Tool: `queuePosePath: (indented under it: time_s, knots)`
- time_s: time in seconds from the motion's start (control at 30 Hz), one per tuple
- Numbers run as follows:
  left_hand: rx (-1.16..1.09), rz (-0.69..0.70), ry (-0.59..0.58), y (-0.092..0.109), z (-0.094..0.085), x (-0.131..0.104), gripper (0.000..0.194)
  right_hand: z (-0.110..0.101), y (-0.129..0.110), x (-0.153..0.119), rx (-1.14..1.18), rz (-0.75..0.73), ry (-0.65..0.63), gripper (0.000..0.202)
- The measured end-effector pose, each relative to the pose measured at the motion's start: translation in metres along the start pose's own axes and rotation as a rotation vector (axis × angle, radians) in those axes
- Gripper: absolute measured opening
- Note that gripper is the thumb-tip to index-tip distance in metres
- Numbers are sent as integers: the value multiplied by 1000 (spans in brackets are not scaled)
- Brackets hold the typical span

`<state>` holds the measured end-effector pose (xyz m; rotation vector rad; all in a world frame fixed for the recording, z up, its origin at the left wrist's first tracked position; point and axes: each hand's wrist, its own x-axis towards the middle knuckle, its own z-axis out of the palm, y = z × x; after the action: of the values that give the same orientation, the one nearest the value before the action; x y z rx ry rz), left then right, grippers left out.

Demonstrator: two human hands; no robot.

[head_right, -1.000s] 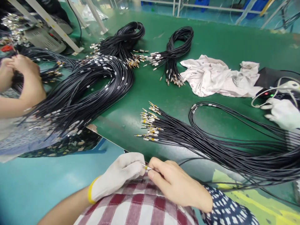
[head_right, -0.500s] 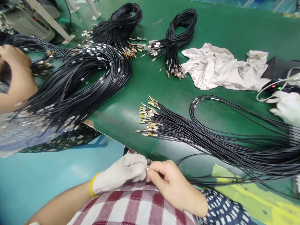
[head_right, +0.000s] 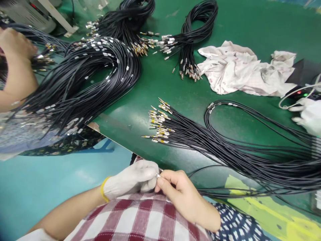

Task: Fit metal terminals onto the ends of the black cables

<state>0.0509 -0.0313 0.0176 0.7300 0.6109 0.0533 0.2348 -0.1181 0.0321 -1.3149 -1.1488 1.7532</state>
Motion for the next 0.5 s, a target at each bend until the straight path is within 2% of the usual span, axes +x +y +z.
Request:
queuePosePath:
  time_s: [0.3, 0.5]
  knots:
    - [63, -18, 17, 10, 2, 0, 39, -3, 0, 1, 0, -38, -18, 43]
    - [57, -21, -19, 11, 0, 0, 39, -3, 1, 1, -82, -35, -6, 43]
